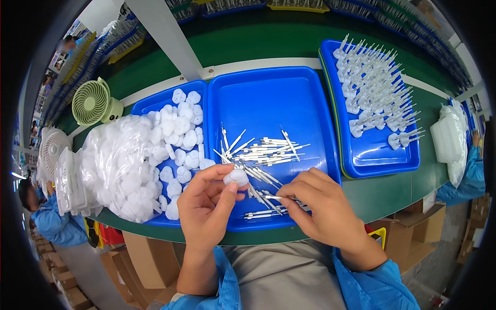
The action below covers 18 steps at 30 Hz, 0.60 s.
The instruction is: The person assembles components by picking up plastic bases and inserting white needle shafts into them by hand, then placing the assembled parts onto a tray.
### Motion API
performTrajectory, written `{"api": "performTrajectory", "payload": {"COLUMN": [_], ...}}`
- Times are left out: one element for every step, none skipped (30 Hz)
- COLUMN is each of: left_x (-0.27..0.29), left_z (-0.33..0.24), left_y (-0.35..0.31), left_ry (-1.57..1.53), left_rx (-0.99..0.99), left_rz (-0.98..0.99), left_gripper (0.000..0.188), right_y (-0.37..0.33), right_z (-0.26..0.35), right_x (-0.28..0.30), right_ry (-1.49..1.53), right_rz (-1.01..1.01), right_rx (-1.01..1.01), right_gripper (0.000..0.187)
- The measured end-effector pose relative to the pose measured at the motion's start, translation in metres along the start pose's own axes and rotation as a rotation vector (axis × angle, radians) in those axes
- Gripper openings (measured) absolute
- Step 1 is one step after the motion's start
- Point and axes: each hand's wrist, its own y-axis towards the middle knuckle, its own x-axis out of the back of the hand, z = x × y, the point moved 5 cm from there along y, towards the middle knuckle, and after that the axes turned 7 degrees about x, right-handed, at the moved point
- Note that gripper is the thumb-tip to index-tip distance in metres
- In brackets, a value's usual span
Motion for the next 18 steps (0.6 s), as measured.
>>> {"api": "performTrajectory", "payload": {"left_x": [-0.002, -0.003, -0.005, -0.007, -0.009, -0.012, -0.014, -0.015, -0.016, -0.017, -0.015, -0.015, -0.015, -0.015, -0.015, -0.015, -0.015, -0.015], "left_z": [0.000, 0.001, 0.001, 0.001, 0.001, 0.001, 0.001, 0.000, 0.000, 0.000, 0.000, -0.001, -0.002, -0.001, -0.001, -0.001, 0.000, 0.001], "left_y": [0.000, -0.001, -0.002, -0.003, -0.003, -0.004, -0.004, -0.004, -0.005, -0.005, -0.005, -0.005, -0.005, -0.006, -0.006, -0.006, -0.006, -0.006], "left_ry": [0.031, 0.031, 0.039, 0.046, 0.045, 0.015, -0.015, -0.014, -0.039, -0.064, -0.064, -0.074, -0.085, -0.085, -0.093, -0.102, -0.103, -0.101], "left_rx": [0.028, 0.029, 0.023, 0.017, 0.017, 0.024, 0.030, 0.030, 0.033, 0.037, 0.038, 0.031, 0.024, 0.024, 0.023, 0.021, 0.021, 0.015], "left_rz": [-0.004, -0.002, 0.014, 0.031, 0.032, 0.027, 0.022, 0.022, 0.024, 0.027, 0.026, 0.048, 0.070, 0.070, 0.081, 0.092, 0.092, 0.090], "left_gripper": [0.031, 0.031, 0.030, 0.029, 0.029, 0.028, 0.027, 0.027, 0.027, 0.026, 0.026, 0.025, 0.025, 0.025, 0.025, 0.024, 0.024, 0.024], "right_y": [0.002, 0.004, 0.006, 0.006, 0.005, 0.006, 0.006, 0.006, 0.006, 0.006, 0.006, 0.005, 0.004, 0.004, 0.004, 0.004, 0.003, 0.003], "right_z": [0.004, 0.007, 0.008, 0.009, 0.008, 0.009, 0.008, 0.008, 0.009, 0.010, 0.011, 0.011, 0.010, 0.009, 0.009, 0.009, 0.008, 0.008], "right_x": [0.003, 0.005, 0.001, 0.000, -0.001, -0.004, -0.007, -0.009, -0.009, -0.009, -0.010, -0.010, -0.010, -0.011, -0.011, -0.012, -0.012, -0.012], "right_ry": [0.048, 0.096, 0.095, 0.112, 0.129, 0.129, 0.112, 0.096, 0.097, 0.070, 0.044, 0.045, 0.064, 0.083, 0.083, 0.115, 0.147, 0.146], "right_rz": [-0.068, -0.135, -0.136, -0.205, -0.275, -0.275, -0.281, -0.287, -0.287, -0.260, -0.234, -0.234, -0.216, -0.198, -0.198, -0.193, -0.189, -0.189], "right_rx": [0.025, 0.051, 0.049, 0.048, 0.048, 0.048, 0.043, 0.038, 0.038, 0.045, 0.051, 0.051, 0.036, 0.021, 0.021, 0.003, -0.016, -0.016], "right_gripper": [0.016, 0.016, 0.016, 0.017, 0.018, 0.018, 0.020, 0.021, 0.021, 0.023, 0.025, 0.025, 0.026, 0.027, 0.027, 0.027, 0.026, 0.026]}}
